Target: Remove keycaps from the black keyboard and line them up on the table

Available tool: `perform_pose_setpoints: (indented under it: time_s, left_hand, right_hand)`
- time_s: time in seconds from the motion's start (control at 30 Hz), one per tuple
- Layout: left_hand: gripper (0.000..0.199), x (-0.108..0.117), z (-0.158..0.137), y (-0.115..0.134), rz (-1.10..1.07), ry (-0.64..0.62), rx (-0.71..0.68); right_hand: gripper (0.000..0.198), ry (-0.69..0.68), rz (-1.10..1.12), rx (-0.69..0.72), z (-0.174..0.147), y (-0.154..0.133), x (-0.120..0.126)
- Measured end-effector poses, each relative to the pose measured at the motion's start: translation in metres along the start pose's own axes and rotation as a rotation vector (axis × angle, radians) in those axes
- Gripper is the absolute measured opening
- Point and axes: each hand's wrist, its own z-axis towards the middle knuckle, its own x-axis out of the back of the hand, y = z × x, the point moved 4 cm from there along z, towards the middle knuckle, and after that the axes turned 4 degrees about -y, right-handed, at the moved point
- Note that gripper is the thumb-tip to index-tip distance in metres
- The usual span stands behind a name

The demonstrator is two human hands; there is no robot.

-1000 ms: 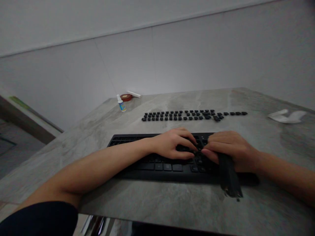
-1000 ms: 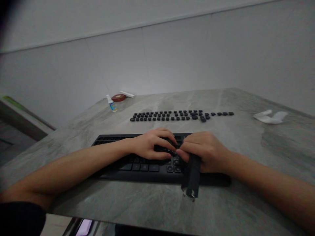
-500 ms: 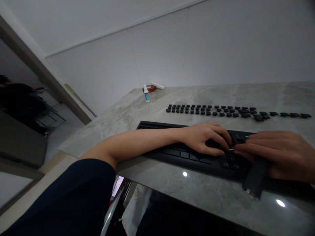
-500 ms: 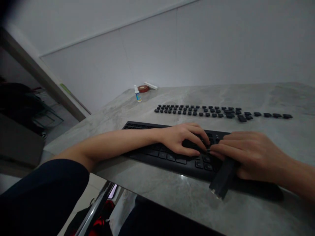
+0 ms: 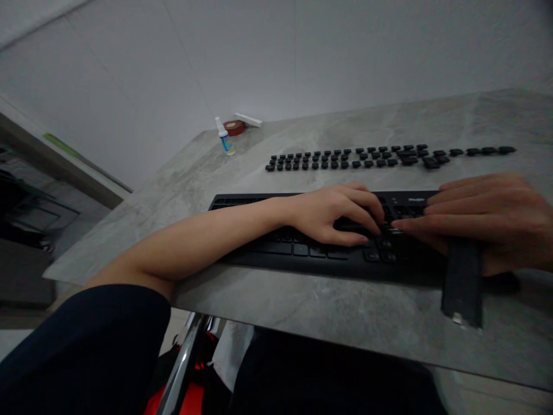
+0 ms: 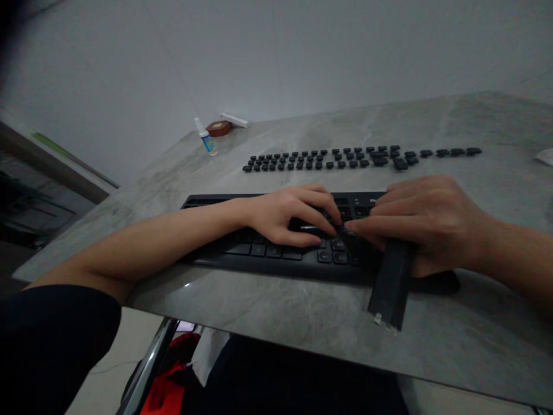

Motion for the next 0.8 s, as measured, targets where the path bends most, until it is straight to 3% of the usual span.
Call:
perform_pose_setpoints:
  time_s: [0.13,0.3,0.63,0.8]
  left_hand:
    - [0.026,0.003,0.000,0.004,-0.009,0.000,0.015]
    - [0.030,0.003,-0.003,0.004,-0.021,0.015,-0.023]
    - [0.032,0.001,-0.003,0.014,0.129,-0.009,-0.038]
    - [0.032,0.000,-0.003,0.022,0.263,0.008,-0.091]
  right_hand:
    - [0.004,0.039,-0.088,-0.061,-0.004,-0.005,-0.001]
    - [0.027,-0.035,-0.077,-0.185,-0.007,-0.004,-0.008]
    - [0.022,0.009,-0.102,-0.079,0.005,-0.015,-0.002]
    - [0.034,-0.014,-0.185,-0.041,0.009,-0.022,-0.004]
